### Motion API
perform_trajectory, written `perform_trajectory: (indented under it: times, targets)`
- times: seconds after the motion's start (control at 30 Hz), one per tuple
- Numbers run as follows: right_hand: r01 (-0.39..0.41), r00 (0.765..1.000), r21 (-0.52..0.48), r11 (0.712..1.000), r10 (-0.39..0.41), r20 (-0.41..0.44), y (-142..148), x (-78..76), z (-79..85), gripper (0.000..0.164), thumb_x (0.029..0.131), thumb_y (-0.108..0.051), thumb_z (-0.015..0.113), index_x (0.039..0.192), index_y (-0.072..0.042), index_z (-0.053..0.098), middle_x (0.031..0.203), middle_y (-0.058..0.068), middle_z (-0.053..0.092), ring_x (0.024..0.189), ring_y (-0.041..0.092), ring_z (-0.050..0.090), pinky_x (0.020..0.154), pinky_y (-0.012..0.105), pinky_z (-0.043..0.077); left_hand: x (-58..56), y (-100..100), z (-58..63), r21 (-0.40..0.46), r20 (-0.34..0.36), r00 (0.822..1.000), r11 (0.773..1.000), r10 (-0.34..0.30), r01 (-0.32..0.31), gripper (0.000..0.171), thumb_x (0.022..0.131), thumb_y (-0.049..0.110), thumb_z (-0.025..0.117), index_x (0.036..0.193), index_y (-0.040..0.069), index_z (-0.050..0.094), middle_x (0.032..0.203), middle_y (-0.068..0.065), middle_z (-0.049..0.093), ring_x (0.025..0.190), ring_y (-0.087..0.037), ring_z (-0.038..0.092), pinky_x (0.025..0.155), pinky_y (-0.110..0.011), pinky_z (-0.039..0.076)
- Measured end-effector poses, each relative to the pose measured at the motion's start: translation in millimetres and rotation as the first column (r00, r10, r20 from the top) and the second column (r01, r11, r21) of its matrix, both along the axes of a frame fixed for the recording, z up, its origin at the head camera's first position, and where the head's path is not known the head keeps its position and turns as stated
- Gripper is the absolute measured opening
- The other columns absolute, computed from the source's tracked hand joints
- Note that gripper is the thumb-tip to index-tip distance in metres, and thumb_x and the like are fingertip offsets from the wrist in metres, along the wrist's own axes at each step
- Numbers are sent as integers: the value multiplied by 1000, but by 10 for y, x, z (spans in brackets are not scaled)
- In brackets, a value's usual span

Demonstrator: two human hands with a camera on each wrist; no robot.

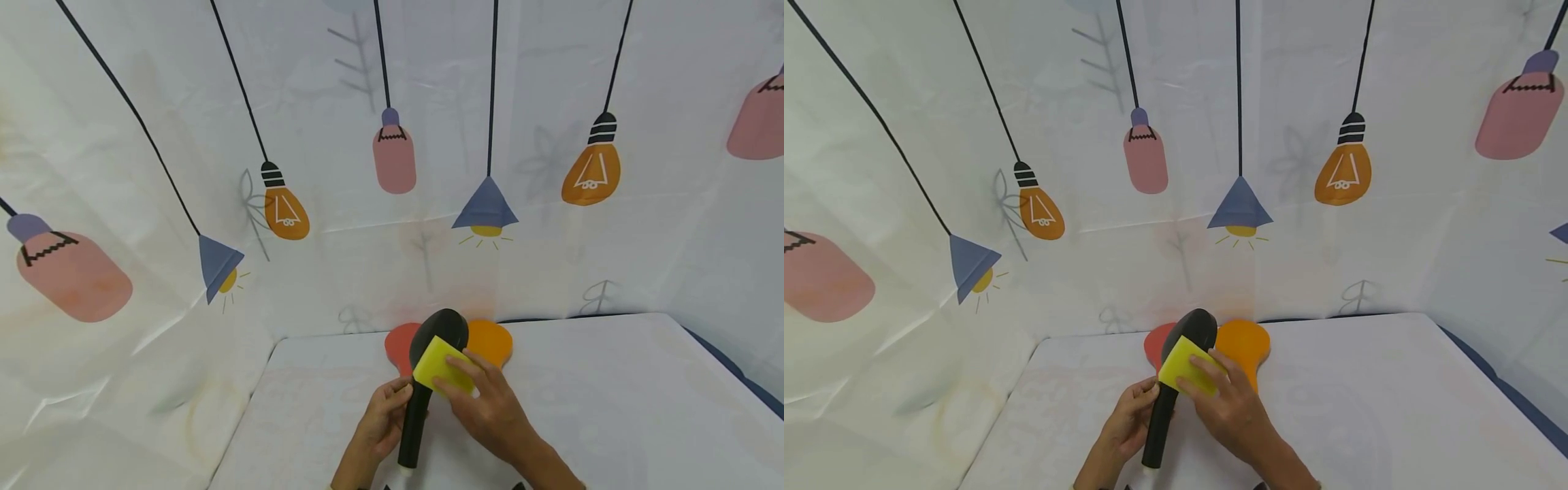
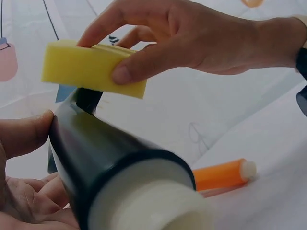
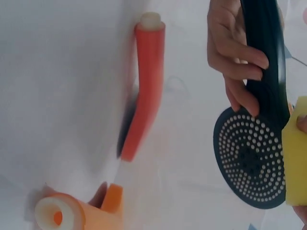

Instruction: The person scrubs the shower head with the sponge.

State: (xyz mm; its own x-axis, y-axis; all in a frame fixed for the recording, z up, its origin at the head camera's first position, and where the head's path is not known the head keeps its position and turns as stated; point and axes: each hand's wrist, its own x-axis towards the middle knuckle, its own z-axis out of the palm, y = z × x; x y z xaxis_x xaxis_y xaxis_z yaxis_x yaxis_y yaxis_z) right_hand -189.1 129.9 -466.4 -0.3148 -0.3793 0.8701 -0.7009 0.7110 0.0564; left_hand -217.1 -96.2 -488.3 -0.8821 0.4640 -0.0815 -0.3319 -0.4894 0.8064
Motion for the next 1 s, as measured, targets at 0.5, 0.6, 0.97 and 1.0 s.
perform_trajectory:
  times: [0.5,0.6,0.97,1.0]
  targets:
    - [-45,999,-183,982,48,12,198,-99,121,37,105,-37,45,119,-14,70,131,22,56,116,35,51,117,14,26,-13,8,-40,17,-15,999,999,-46,46,18,103,8,49,117,7,60,100,1,76,86,-9,72,83,-31,60]
    - [-43,999,-219,975,47,14,245,-112,140,39,104,-38,47,120,-10,69,132,24,55,117,36,51,116,13,28,-5,10,-46,40,-53,995,996,-80,82,20,103,6,46,116,8,62,100,2,75,86,-8,72,82,-31,61]
    - [-6,997,-275,962,27,76,267,-86,143,42,103,-41,48,126,-9,65,139,22,51,123,33,48,111,12,32,12,14,-96,87,-120,984,986,-132,143,26,105,4,40,112,9,64,101,1,75,87,-9,73,82,-30,61]
    - [-9,997,-278,961,31,75,255,-80,145,42,103,-40,49,126,-9,65,138,23,51,124,33,48,111,12,31,14,13,-99,92,-131,982,985,-134,147,25,106,4,40,113,9,63,101,1,75,87,-10,74,82,-30,61]
